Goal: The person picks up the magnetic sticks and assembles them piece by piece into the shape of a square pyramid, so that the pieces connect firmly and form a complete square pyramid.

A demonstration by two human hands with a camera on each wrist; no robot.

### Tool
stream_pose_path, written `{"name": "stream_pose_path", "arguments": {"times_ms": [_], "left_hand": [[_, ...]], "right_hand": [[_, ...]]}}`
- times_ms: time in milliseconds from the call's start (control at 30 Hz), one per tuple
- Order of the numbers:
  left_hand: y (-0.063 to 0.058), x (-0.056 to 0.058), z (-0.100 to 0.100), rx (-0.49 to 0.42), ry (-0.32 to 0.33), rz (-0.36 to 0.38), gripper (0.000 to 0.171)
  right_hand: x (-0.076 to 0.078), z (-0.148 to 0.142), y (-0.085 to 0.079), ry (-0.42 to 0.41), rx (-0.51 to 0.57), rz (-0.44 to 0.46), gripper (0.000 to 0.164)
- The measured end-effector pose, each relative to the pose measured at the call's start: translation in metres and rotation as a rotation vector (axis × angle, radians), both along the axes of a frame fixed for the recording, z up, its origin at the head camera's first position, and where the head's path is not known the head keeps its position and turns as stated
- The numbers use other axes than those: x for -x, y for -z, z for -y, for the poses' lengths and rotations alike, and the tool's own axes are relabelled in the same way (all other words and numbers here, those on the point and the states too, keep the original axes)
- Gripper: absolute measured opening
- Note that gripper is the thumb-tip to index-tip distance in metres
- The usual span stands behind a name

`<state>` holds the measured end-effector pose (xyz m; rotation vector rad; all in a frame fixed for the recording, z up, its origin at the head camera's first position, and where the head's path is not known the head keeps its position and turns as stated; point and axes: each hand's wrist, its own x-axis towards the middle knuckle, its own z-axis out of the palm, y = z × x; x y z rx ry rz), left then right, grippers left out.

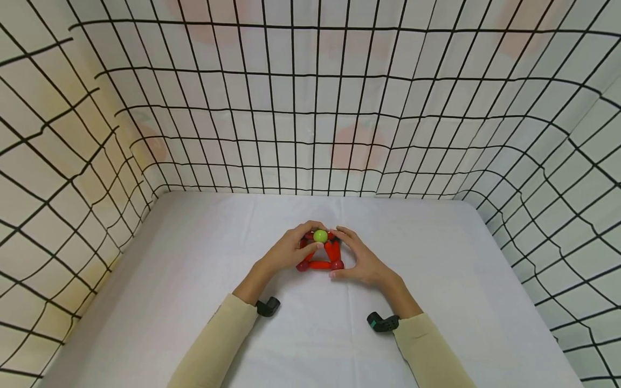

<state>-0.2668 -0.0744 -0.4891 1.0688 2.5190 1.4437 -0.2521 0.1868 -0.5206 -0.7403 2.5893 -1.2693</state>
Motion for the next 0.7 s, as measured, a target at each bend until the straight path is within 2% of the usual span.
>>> {"name": "stream_pose_path", "arguments": {"times_ms": [67,200,300,367,500,700], "left_hand": [[-0.0005,-0.0008,0.0002,0.000,-0.005,0.001,0.040],[0.0003,-0.0022,0.0007,-0.008,-0.019,0.012,0.041],[0.0018,-0.0023,0.0008,-0.019,-0.028,0.025,0.041],[0.0025,-0.0022,0.0005,-0.024,-0.031,0.030,0.041],[0.0029,-0.0019,0.0007,-0.012,-0.031,0.019,0.046],[0.0041,-0.0021,0.0060,0.074,-0.051,0.024,0.066]], "right_hand": [[0.0004,0.0009,0.0004,0.015,0.038,0.002,0.084],[0.0012,0.0033,0.0005,0.040,0.127,-0.006,0.040],[0.0008,0.0051,-0.0009,0.038,0.145,-0.017,0.018],[0.0008,0.0058,-0.0011,0.037,0.139,-0.023,0.013],[0.0011,0.0058,0.0005,0.039,0.129,-0.037,0.014],[0.0003,0.0030,-0.0002,0.032,0.131,-0.030,0.029]]}}
